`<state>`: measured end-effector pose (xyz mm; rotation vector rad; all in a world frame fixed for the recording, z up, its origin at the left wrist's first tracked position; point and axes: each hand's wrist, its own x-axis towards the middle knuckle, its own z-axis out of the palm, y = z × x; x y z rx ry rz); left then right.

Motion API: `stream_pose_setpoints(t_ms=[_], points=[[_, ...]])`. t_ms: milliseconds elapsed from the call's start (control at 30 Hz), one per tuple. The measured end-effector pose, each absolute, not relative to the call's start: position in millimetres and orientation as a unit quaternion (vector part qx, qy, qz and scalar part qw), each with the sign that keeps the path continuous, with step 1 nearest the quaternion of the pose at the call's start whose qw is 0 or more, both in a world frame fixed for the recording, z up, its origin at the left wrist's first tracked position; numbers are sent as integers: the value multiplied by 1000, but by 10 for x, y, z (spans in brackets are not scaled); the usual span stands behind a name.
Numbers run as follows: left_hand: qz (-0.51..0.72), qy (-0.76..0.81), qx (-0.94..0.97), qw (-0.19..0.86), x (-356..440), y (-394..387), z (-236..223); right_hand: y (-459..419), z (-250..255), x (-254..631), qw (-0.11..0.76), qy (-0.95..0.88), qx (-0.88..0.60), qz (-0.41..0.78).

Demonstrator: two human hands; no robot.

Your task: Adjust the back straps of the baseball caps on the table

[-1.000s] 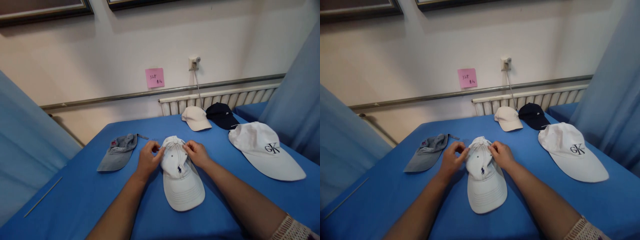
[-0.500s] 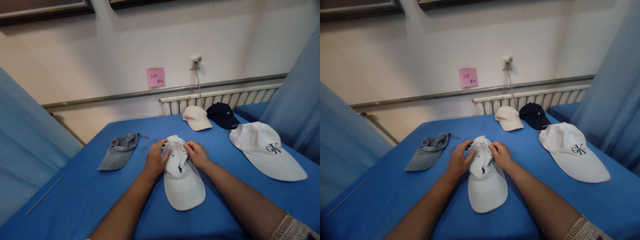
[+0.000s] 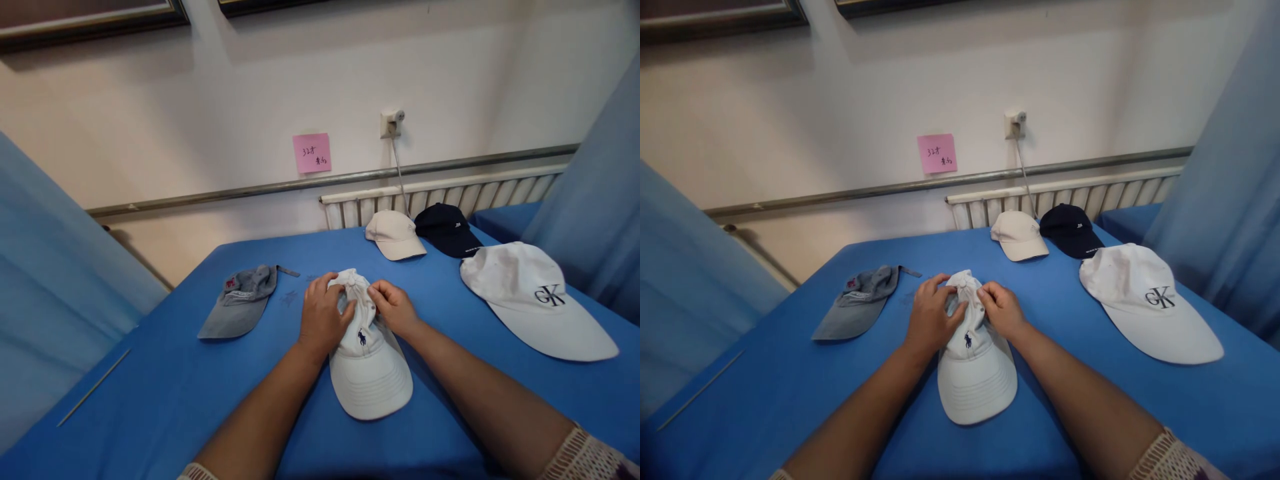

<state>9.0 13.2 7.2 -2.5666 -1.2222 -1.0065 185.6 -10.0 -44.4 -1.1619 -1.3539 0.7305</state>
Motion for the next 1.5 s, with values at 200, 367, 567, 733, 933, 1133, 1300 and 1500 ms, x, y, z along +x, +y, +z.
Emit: stream_pose_setpoints(t_ms=[200, 367, 567, 733, 933, 1133, 1300, 1500], points=[[-358, -409, -839, 37, 196, 163, 45, -94, -455, 1846, 575, -573, -498, 306], [-393, -404, -824, -48, 129, 186, 168, -81, -460, 1861, 573, -563, -517, 298], [-402, -427, -780, -220, -5, 198, 343, -82, -458, 1891, 558, -544, -581, 236], [-411, -436, -773, -207, -8, 188, 304, -5, -508, 1950, 542, -571, -588, 185], [-428, -439, -772, -168, -26, 228, 243, 83, -532, 2060, 539, -577, -514, 336], [-405, -450, -769, -206, -92, 306, 192, 142, -492, 2186, 579, -486, -524, 392], [-405, -444, -760, -247, -100, 313, 183, 128, -456, 2196, 602, -481, -565, 295], [-414, -439, -761, -240, -108, 290, 186, -108, -317, 2061, 483, -628, -488, 366]])
